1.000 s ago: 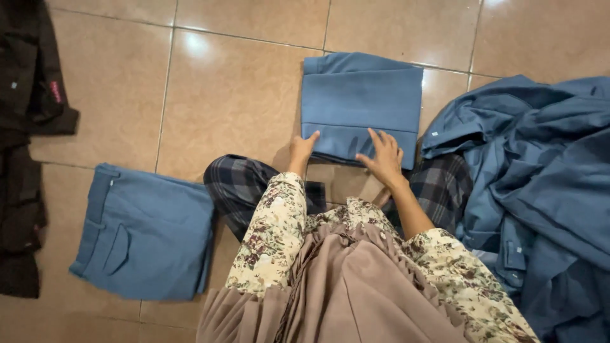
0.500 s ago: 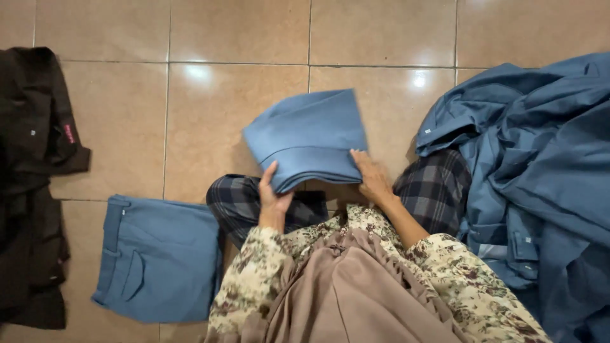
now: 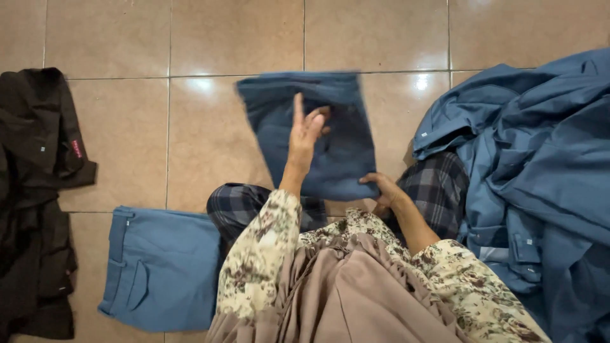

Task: The person is sitting on the floor folding several pairs of blue trousers.

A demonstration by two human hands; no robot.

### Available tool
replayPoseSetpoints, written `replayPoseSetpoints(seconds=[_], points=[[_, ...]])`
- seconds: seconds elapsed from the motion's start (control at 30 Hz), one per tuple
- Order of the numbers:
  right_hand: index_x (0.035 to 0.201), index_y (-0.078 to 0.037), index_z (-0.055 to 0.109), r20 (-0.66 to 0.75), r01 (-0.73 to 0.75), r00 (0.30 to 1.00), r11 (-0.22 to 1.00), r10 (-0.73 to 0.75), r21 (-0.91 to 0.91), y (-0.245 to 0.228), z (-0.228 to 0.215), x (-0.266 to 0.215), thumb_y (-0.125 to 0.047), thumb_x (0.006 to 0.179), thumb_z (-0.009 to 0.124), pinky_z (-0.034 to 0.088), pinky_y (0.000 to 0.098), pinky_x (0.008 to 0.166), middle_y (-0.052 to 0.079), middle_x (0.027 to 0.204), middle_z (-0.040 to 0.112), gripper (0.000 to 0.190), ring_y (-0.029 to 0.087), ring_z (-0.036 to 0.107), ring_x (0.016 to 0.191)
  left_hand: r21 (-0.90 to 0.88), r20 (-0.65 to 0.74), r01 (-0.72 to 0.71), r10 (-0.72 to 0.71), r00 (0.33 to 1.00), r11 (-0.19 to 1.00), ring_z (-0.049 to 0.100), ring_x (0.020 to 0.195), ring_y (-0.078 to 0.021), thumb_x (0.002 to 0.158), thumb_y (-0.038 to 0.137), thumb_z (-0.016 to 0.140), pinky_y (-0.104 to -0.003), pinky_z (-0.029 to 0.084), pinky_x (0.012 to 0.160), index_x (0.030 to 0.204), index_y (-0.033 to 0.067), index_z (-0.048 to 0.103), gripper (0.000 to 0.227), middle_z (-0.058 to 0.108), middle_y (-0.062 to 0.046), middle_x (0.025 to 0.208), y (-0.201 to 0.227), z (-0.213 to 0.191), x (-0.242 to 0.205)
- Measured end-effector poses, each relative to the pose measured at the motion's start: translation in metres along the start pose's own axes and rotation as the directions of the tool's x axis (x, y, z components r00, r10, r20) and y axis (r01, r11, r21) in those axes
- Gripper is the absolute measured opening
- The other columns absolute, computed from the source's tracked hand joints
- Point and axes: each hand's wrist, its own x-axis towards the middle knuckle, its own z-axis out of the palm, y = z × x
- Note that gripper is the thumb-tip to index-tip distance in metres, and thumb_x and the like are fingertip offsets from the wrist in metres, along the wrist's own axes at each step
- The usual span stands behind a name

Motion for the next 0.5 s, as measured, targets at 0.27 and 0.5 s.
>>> replayPoseSetpoints(seconds=[0.27,0.5], points=[[0.151,0.001,0.024,-0.170,0.112,0.979,0.993,-0.115,-0.027,-0.065,0.054,-0.074,-0.024,0.091,0.077,0.047,0.0736,0.097,0.037,0.153,0.019,0.083,0.063,0.048,0.126,0.774,-0.490,0.520,-0.177,0.853,0.362,0.038,0.146,-0.0441,0.101,0.040,0.062,-0.069,0.038,0.111,0.162,0.0092,0.026,0.077,0.038,-0.021,0.160,-0.195,-0.183,0.034],[0.160,-0.008,0.031,-0.202,0.130,0.958,0.939,-0.201,-0.320,-0.083,0.053,-0.083,-0.034,0.094,0.078,0.014,0.0801,0.110,0.033,0.163,0.022,0.085,0.056,0.015,0.150,0.721,-0.562,0.636,-0.305,0.768,0.274,0.048,0.134,-0.0489,0.092,0.047,0.072,-0.073,0.042,0.101,0.161,0.0069,0.020,0.096,0.041,-0.024,0.150,-0.209,-0.171,-0.008]])
